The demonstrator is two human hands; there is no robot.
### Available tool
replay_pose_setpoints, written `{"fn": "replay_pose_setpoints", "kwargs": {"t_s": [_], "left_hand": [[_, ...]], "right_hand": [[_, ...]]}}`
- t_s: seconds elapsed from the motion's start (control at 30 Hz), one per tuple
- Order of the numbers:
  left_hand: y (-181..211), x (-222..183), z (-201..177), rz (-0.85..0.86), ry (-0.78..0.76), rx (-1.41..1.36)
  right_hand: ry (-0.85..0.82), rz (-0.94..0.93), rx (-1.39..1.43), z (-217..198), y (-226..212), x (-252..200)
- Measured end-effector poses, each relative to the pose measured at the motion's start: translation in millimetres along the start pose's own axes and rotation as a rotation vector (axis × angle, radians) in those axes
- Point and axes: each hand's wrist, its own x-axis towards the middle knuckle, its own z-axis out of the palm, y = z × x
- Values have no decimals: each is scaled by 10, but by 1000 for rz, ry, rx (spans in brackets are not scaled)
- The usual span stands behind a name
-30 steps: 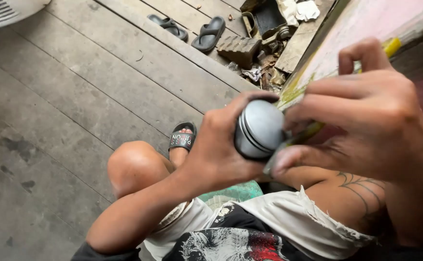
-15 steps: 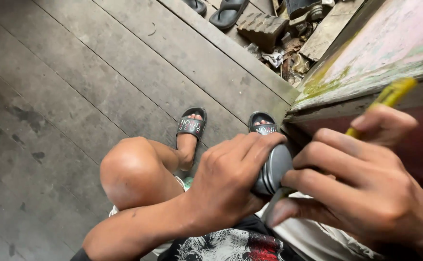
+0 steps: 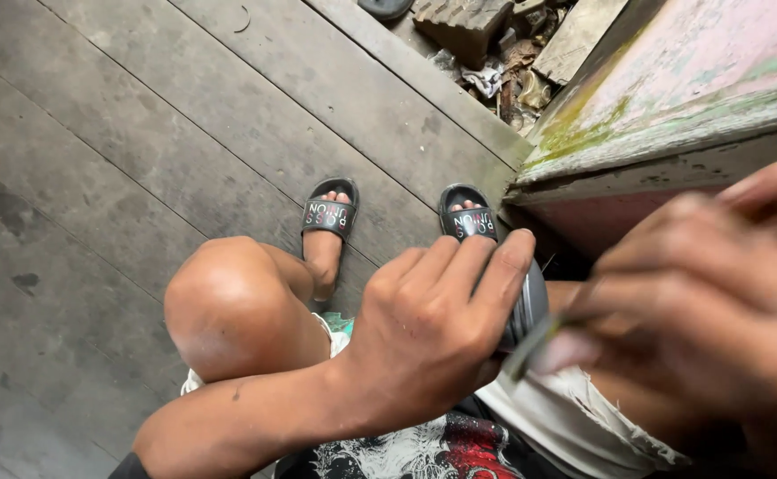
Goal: Manually sanding the surface of a motorcycle engine piston using an abrasive block to smooth it.
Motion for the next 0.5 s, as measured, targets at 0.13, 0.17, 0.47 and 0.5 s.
{"fn": "replay_pose_setpoints", "kwargs": {"t_s": [0.13, 0.17, 0.47, 0.5], "left_hand": [[-3, 24, 49, 7, -1, 36], [-13, 37, 53, 4, -5, 49], [-24, 59, 91, 4, -11, 92], [-16, 56, 88, 3, -12, 91]], "right_hand": [[5, -8, -33, 17, -25, -42], [4, 15, 2, 5, 81, -107], [-1, 21, -6, 13, 5, 86], [-2, 21, -5, 24, 45, 43]]}}
